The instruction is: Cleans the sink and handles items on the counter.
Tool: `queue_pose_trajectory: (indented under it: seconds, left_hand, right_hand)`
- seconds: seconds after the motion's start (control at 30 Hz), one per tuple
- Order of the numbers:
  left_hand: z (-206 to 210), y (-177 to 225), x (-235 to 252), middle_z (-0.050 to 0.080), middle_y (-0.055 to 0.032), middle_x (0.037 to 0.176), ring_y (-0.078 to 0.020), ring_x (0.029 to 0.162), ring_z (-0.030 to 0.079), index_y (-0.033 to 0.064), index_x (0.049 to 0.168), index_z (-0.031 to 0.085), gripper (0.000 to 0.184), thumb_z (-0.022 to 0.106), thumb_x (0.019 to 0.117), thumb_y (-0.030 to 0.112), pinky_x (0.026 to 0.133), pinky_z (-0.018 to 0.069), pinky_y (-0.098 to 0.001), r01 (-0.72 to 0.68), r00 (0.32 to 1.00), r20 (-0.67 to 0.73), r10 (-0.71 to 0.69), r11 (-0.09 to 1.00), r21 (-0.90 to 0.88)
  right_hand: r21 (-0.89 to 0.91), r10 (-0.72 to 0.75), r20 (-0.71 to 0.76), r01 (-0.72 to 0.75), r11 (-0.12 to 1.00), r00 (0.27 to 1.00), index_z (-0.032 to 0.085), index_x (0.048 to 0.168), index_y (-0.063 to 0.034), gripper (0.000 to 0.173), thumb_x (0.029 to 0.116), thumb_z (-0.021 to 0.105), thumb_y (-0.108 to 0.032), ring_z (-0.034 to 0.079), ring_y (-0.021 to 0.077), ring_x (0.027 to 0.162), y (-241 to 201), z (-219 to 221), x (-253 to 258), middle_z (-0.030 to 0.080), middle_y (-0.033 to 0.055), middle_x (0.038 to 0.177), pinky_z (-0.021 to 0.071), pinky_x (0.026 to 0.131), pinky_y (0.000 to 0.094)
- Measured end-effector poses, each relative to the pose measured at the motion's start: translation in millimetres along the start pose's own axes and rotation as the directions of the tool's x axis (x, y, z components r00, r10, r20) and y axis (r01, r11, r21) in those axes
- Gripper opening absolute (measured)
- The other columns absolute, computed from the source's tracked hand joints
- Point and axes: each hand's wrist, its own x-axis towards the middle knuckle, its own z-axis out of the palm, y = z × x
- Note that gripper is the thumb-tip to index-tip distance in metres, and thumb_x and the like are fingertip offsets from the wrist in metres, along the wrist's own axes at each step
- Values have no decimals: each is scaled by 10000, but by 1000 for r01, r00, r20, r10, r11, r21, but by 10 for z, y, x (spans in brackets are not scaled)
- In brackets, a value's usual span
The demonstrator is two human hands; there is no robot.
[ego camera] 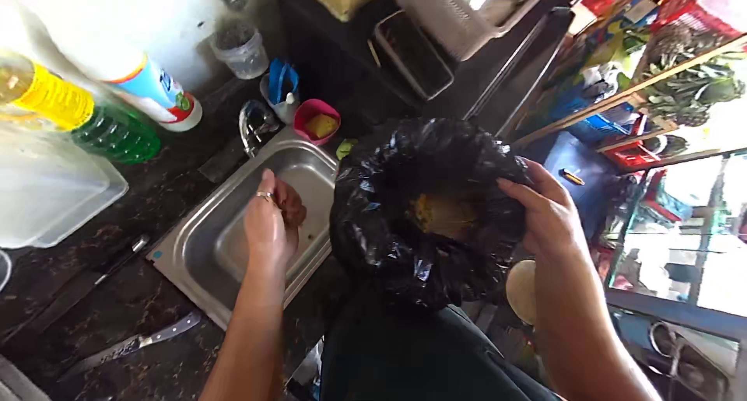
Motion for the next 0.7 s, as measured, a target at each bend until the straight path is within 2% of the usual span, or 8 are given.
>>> queue_pose_trajectory:
  seconds: [0.07,0.2,0.27,0.33,0.37,0.47,0.6,0.7]
  left_hand:
    - [532,399,-253,492,87,628,-55,499,449,229,768,530,495,236,1119,417,479,415,-206,-318,936,150,319,947,-34]
    - [1556,461,-589,506,70,724,-51,639,518,183,825,547,402,353,1110,390,591,464,-232,-788,580,499,644,599,143]
    - [1854,146,-646,590,-58,799,-173,750,614,62,831,634,369,483,1060,309,667,552,-354,-859,511,763,395,278,431]
    - [2022,-170,-648,688,-138,1069,-307,1059,665,67,1015,739,440,557,1026,467,901,566,-508,-788,615,784,-91,-22,615]
    - [2059,-266,-629,687,-140,1190,-327,1188,626,80,1089,744,448,566,1016,485,986,521,-540,-767,635,739,-224,-70,638]
    - [2064,-147,-588,657,-80,1306,-241,1252,601,116,1230,710,407,601,1013,443,1057,502,-481,-754,619,745,-249,77,653]
    - [1864,108,-561,705,-13,1145,-128,1079,664,145,1221,712,308,636,1013,360,953,563,-369,-757,609,788,-88,233,611]
    - [1381,413,-569,691,-16,974,-93,861,668,66,1112,705,179,620,1015,190,768,593,-278,-683,666,732,145,514,520]
  right_hand:
    - [49,1,18,-2,999,1000,624,1335,-134,397,945,651,-63,712,143,947,47,-3,59,713,40,1133,629,799,356]
    - [126,-25,100,13,992,995,623,1343,-144,404,948,669,-76,702,160,996,111,-46,156,705,48,1172,622,823,373]
    - [154,-39,138,18,988,990,627,1341,-148,403,947,669,-77,702,166,1003,136,-83,200,708,52,1172,621,827,380]
    - [176,-47,165,18,984,985,622,1346,-144,403,953,669,-75,707,177,1003,161,-116,219,711,62,1171,624,831,392]
    - [182,-47,173,15,983,984,622,1346,-144,402,953,671,-74,708,180,997,168,-139,218,712,65,1166,622,828,390]
    - [216,-65,193,22,976,979,627,1338,-134,398,950,666,-57,710,181,987,180,-196,215,714,71,1160,624,820,383]
    - [163,-70,179,41,986,981,639,1336,-150,397,948,679,-78,700,172,1016,190,-256,203,708,51,1179,617,839,380]
    - [95,-93,200,76,993,975,631,1346,-164,400,952,683,-114,695,141,1012,171,-271,198,705,15,1173,617,850,370]
